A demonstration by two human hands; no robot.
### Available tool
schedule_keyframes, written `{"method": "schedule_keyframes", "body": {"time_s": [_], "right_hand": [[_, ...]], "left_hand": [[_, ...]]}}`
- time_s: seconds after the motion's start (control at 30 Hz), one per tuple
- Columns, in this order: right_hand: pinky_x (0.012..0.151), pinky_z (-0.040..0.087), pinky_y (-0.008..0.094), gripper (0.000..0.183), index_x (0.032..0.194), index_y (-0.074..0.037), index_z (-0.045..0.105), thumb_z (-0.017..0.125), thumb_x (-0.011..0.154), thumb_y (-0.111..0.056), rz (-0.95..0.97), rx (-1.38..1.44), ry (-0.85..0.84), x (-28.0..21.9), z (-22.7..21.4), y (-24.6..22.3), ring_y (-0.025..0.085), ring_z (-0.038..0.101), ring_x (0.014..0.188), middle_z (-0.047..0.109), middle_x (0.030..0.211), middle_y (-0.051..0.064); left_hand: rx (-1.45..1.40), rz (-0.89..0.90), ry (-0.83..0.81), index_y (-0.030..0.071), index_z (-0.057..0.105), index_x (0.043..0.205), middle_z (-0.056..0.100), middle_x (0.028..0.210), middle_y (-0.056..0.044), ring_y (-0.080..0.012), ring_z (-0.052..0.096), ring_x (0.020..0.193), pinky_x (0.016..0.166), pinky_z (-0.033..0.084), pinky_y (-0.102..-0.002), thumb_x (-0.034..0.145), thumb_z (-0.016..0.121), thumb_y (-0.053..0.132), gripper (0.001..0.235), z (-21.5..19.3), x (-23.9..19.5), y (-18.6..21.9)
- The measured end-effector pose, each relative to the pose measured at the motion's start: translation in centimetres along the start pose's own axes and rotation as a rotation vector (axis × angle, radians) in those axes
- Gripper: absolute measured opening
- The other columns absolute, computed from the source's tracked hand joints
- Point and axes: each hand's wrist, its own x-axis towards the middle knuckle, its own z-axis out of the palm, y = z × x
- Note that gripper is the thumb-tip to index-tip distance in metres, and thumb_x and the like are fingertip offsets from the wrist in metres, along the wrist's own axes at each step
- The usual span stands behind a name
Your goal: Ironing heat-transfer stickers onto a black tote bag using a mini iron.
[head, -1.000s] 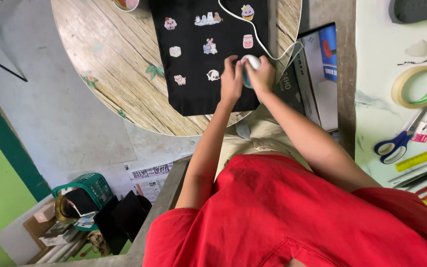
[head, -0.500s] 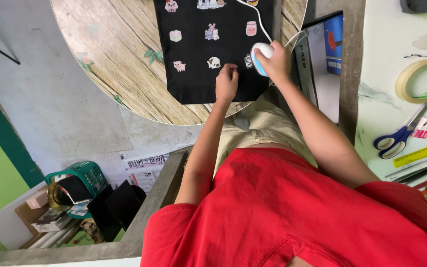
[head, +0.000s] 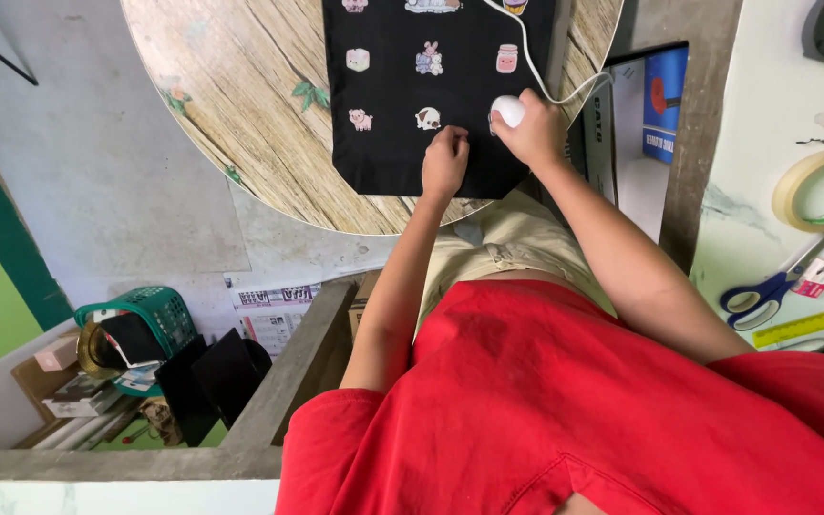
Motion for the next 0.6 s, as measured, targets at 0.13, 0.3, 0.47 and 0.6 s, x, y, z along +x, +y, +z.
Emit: {"method": "schedule_keyframes", "body": {"time_s": [0.13, 0.3, 0.47, 0.6], "right_hand": [[0.059, 0.056, 0.049, 0.04, 0.082, -0.006, 0.063, 0.087, 0.082, -0.038, -0.032, -0.014, 0.003, 0.1, 0.7, 0.6, 0.039, 0.072, 0.067, 0.071, 0.074, 0.02], [0.059, 0.056, 0.05, 0.041, 0.082, -0.005, 0.063, 0.086, 0.084, -0.039, -0.013, -0.032, -0.017, 0.3, 0.8, 0.7, 0.04, 0.072, 0.067, 0.071, 0.074, 0.019], [0.059, 0.057, 0.05, 0.04, 0.083, -0.005, 0.063, 0.085, 0.083, -0.039, -0.002, -0.028, -0.02, 0.4, 1.0, 0.8, 0.039, 0.072, 0.068, 0.072, 0.076, 0.02], [0.059, 0.057, 0.051, 0.042, 0.083, -0.005, 0.063, 0.085, 0.084, -0.04, 0.014, -0.013, -0.027, 0.7, 1.2, 0.8, 0.04, 0.073, 0.07, 0.072, 0.077, 0.02]], "left_hand": [[0.052, -0.001, -0.03, 0.01, 0.07, 0.108, 0.072, 0.101, -0.013, -0.0329, 0.071, 0.09, 0.077, 0.056, -0.042, 0.094, 0.062, 0.021, 0.019, 0.4, -0.1, 0.3], [0.034, 0.03, -0.029, 0.011, 0.07, 0.108, 0.073, 0.105, -0.012, -0.0334, 0.071, 0.092, 0.077, 0.056, -0.042, 0.094, 0.062, 0.021, 0.019, 1.0, -0.1, -0.4], [0.064, 0.02, -0.025, 0.011, 0.071, 0.108, 0.073, 0.104, -0.011, -0.0332, 0.071, 0.092, 0.078, 0.057, -0.042, 0.094, 0.062, 0.022, 0.019, 0.6, 0.0, -0.1], [0.05, 0.006, -0.028, 0.011, 0.071, 0.108, 0.073, 0.102, -0.012, -0.033, 0.072, 0.091, 0.078, 0.057, -0.042, 0.093, 0.062, 0.021, 0.02, 0.0, -0.2, 0.4]]}}
